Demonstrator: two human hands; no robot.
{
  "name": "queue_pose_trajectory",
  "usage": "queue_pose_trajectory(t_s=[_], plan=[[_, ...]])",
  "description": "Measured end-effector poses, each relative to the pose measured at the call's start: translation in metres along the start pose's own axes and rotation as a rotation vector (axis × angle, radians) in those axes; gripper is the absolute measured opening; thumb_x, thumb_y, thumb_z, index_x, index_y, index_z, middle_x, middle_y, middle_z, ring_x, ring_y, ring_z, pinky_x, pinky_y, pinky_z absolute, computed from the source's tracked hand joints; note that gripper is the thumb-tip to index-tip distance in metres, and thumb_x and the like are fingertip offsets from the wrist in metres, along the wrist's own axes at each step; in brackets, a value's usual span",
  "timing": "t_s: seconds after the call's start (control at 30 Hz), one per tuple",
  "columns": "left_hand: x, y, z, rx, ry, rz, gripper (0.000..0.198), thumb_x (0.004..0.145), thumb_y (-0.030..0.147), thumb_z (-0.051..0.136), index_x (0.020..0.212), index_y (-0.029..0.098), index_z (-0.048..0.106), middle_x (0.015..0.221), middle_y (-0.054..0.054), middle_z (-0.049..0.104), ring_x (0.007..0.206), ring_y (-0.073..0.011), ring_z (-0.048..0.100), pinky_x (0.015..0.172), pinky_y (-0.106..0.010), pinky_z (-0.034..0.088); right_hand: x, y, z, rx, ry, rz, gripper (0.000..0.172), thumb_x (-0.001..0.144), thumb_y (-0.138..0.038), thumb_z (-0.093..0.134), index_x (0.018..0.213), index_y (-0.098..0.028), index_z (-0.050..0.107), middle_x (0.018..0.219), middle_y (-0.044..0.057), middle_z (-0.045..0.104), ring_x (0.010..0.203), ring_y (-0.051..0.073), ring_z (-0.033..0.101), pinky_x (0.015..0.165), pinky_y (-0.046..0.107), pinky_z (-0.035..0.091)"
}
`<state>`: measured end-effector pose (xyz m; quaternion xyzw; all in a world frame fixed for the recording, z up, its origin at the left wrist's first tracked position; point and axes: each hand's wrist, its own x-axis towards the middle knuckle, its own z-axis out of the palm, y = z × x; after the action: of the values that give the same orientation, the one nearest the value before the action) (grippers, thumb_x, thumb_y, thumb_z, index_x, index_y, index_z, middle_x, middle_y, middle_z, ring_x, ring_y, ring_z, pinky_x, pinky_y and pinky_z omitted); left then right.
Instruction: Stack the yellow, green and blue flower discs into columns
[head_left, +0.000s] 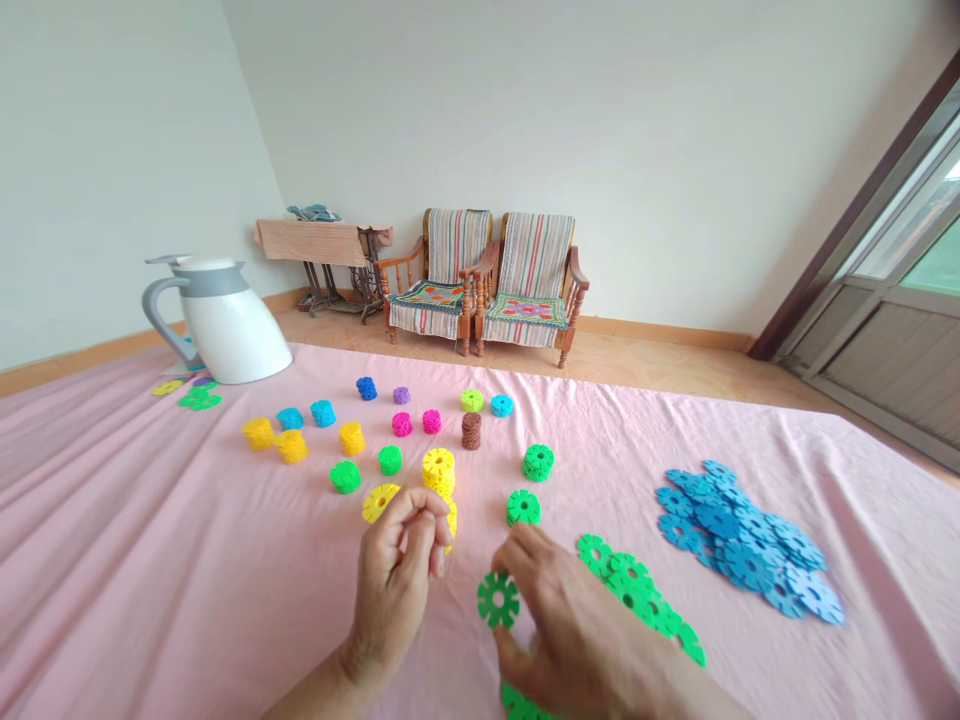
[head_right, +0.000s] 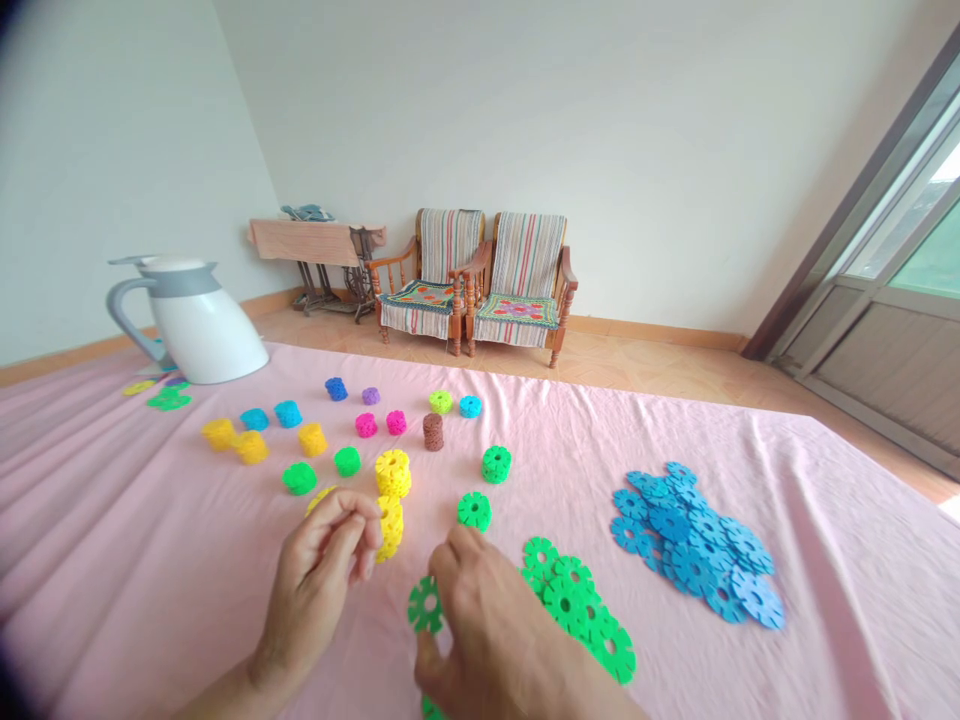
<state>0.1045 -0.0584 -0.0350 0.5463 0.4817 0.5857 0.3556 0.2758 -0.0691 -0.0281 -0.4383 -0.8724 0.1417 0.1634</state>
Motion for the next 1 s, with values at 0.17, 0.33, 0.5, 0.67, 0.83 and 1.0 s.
queue_pose_trajectory(t_s=[0.17,0.33,0.5,0.67,0.83,1.0], plan=[[0.001,0.001,0.0,-0.018,0.0,-0.005,0.014,0.088,0.023,0.042,0.076,0.019,0.05,0.059,0.005,0.049,0.044,-0.007,0.042,0.041,-0.016,0.034,0.021,0.041,-0.007,0.055,0.265,0.066,0.019,0.069,-0.012,0.053,0.087,-0.018,0.05,0.087,0.006,0.051,0.084,0.02,0.053,0.075,0.036,0.048],[0.0,0.001,0.001,-0.032,0.005,-0.018,0.015,0.086,0.024,0.044,0.074,0.018,0.051,0.059,0.004,0.05,0.043,-0.0069,0.042,0.04,-0.016,0.033,0.036,0.062,0.001,0.007,0.285,0.077,0.015,0.069,-0.014,0.055,0.082,-0.018,0.049,0.085,0.005,0.051,0.079,0.019,0.053,0.069,0.035,0.049],[0.0,0.0,0.001,-0.038,0.005,-0.023,0.014,0.086,0.025,0.044,0.075,0.018,0.052,0.058,0.004,0.05,0.043,-0.0072,0.043,0.04,-0.017,0.033,0.037,0.061,-0.002,-0.018,0.249,0.072,0.014,0.07,-0.014,0.055,0.083,-0.017,0.051,0.086,0.007,0.053,0.08,0.02,0.054,0.071,0.036,0.049],[0.001,0.0,0.001,-0.038,0.002,-0.023,0.015,0.086,0.024,0.044,0.075,0.018,0.051,0.058,0.004,0.05,0.043,-0.0072,0.042,0.041,-0.017,0.034,0.037,0.059,-0.005,-0.037,0.215,0.079,0.015,0.07,-0.015,0.057,0.084,-0.017,0.054,0.086,0.007,0.054,0.08,0.02,0.056,0.071,0.035,0.049],[0.0,0.001,0.001,-0.029,-0.003,-0.023,0.015,0.086,0.023,0.043,0.074,0.018,0.051,0.058,0.005,0.05,0.043,-0.0069,0.042,0.04,-0.017,0.034,0.037,0.057,-0.007,-0.064,0.175,0.105,0.015,0.071,-0.018,0.058,0.086,-0.017,0.056,0.086,0.008,0.055,0.08,0.021,0.057,0.071,0.036,0.05],[-0.001,0.002,0.001,-0.035,0.005,-0.028,0.014,0.085,0.024,0.044,0.074,0.018,0.051,0.058,0.005,0.05,0.042,-0.007,0.042,0.04,-0.017,0.033,0.03,0.055,-0.017,-0.063,0.196,0.086,0.023,0.072,-0.019,0.058,0.095,-0.017,0.057,0.092,0.008,0.057,0.083,0.022,0.059,0.074,0.038,0.049]])
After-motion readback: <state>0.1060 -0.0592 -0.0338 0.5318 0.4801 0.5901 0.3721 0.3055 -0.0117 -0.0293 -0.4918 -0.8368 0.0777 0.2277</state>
